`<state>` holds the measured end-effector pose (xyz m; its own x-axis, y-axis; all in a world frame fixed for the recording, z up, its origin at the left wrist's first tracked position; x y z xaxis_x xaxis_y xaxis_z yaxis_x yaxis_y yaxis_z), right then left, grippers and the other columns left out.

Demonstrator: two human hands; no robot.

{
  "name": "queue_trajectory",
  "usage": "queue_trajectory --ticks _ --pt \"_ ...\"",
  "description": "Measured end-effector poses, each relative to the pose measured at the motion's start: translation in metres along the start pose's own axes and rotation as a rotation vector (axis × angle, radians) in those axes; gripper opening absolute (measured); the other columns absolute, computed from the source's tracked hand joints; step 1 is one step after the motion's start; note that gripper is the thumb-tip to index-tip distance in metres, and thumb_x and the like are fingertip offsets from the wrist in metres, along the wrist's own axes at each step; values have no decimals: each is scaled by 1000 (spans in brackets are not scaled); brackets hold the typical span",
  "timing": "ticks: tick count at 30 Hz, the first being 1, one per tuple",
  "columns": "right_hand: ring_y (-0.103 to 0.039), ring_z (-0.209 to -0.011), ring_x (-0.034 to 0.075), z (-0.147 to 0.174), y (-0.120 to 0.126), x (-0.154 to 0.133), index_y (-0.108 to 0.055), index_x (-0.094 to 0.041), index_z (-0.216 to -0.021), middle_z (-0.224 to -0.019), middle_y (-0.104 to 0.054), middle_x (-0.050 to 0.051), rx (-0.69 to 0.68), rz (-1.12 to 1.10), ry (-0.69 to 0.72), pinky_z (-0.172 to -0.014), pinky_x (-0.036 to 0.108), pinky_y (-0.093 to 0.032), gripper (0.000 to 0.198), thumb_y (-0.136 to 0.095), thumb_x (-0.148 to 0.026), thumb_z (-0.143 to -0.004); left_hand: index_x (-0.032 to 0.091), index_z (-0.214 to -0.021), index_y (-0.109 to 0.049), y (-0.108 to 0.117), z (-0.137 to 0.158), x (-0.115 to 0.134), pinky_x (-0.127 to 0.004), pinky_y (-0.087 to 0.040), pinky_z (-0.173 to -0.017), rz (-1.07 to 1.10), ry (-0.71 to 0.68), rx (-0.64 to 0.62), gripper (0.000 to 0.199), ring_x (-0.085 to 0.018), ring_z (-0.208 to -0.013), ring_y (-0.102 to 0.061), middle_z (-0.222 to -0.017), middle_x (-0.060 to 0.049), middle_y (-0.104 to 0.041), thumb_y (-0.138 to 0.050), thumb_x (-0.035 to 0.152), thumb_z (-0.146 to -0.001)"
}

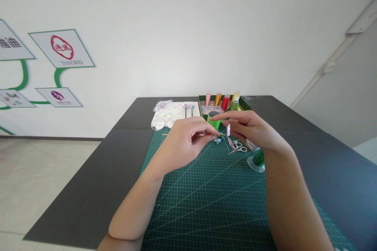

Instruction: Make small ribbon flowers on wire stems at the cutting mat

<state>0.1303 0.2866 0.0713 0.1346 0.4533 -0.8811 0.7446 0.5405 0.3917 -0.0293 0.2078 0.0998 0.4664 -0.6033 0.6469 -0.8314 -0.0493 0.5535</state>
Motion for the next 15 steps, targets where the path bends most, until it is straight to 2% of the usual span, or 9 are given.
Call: queue_trajectory --ticks 6,15 --pt "-31 -40 6 -2 -6 4 -75 -16 -115 -49 -38 -8 -104 6 -11 -38 20 -21 34 -58 -40 -98 21 -85 -74 12 0 3 -27 -45 -61 -120 -45 160 12 -14 -66 -60 -75 -3 -70 -64 21 -92" --pt "-31 -43 5 5 -17 -3 -75 -19 -121 -55 -39 -6 -245 54 -21 -39 19 -22 34 -57 -38 -99 21 -86 -73 22 2 -2 -27 -44 -62 -172 -65 325 14 -14 -69 -60 -79 -4 -71 -61 19 -93"
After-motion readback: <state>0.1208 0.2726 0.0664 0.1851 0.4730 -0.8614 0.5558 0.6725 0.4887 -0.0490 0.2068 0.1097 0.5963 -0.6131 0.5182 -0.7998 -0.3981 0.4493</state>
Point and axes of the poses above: each hand's wrist, its own z-axis away from the middle knuckle, its own y-axis out of the back of the hand, x = y × z, the point moved 6 cm from there along -z, towards the middle knuckle
